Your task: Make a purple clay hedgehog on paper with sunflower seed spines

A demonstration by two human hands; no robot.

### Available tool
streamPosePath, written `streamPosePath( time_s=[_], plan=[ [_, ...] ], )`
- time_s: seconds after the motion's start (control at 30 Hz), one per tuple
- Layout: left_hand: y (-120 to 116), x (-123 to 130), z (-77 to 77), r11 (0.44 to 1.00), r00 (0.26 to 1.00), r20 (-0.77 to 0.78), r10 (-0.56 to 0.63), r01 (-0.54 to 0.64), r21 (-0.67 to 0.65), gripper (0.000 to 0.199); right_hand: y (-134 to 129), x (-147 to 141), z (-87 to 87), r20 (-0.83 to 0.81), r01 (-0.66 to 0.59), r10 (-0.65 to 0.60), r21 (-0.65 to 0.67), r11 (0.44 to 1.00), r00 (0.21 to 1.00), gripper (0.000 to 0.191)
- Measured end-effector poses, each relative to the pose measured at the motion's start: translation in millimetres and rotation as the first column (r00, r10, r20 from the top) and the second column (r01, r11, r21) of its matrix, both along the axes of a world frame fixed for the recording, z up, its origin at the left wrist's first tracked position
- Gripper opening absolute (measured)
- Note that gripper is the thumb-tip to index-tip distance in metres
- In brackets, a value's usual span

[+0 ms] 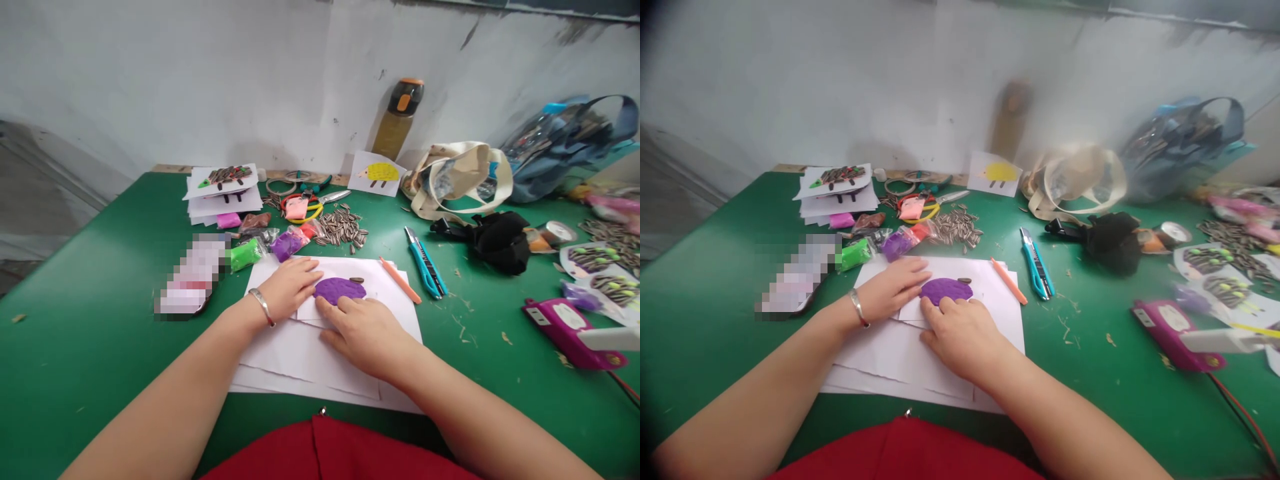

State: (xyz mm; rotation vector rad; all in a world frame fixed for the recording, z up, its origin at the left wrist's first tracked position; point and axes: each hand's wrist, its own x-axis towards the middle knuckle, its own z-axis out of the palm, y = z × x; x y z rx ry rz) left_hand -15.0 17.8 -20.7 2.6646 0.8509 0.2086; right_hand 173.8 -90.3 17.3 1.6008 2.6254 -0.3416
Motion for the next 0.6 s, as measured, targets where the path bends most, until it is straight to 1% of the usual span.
streamPosePath(
  time_s=[0.13, 0.27, 0.6],
  plan=[
    [0, 0, -0.1, 1.000, 1.000, 0.001, 0.000, 0.000, 0.002, 0.035, -3, 5, 2.6, -0.005, -0.021, 0.021, -0.017, 1.000, 1.000, 0.050],
    [0, 0, -0.1, 1.000, 1.000, 0.001, -0.006, 0.006, 0.000, 0.035, -6, 7, 2.8, 0.020, 0.001, -0.001, -0.020, 1.000, 1.000, 0.048],
    [-1, 0, 1.1, 1.000, 1.000, 0.002, -0.010, 0.010, -0.001, 0.035, -4, 12, 3.2, 0.020, -0.007, 0.008, -0.049, 0.999, 1.000, 0.048]
  ],
)
